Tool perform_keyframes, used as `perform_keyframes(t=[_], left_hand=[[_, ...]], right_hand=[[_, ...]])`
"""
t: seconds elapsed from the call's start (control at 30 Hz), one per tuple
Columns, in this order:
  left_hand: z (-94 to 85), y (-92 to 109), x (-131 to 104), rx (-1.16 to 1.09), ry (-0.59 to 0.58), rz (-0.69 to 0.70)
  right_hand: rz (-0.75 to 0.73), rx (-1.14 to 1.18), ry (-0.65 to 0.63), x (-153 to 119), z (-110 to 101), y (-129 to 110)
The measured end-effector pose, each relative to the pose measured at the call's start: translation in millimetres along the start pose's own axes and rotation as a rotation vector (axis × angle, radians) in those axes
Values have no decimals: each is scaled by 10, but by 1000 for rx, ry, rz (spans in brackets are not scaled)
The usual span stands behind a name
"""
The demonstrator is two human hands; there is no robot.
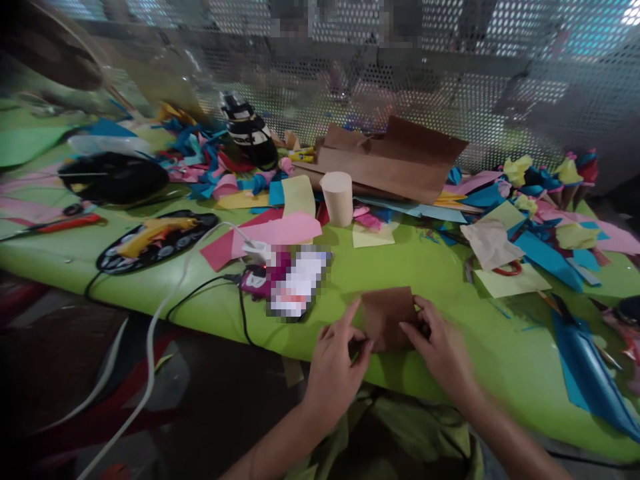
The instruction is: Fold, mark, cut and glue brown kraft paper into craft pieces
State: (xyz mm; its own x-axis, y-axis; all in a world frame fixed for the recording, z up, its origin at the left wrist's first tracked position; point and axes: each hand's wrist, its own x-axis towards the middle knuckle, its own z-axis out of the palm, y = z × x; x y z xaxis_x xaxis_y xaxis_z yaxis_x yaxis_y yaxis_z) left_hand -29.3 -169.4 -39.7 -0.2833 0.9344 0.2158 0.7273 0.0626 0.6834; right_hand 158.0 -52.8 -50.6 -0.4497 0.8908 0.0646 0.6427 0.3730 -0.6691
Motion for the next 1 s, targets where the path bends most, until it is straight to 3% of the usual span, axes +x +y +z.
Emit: perform_keyframes(t=[0.23, 0.4, 0.83, 1.0], left_hand=[[-27, 5, 35, 138, -77, 91], [-29, -14, 42, 155, -96, 125], [-68, -37, 93, 216, -178, 179], [-135, -72, 199, 322, -258, 335]], right_hand=[[-71, -46, -13, -4, -33, -105], [-155, -80, -92, 1, -54, -123], [-281, -198, -42, 8, -21, -137], [-295, -261, -54, -11, 20, -88]])
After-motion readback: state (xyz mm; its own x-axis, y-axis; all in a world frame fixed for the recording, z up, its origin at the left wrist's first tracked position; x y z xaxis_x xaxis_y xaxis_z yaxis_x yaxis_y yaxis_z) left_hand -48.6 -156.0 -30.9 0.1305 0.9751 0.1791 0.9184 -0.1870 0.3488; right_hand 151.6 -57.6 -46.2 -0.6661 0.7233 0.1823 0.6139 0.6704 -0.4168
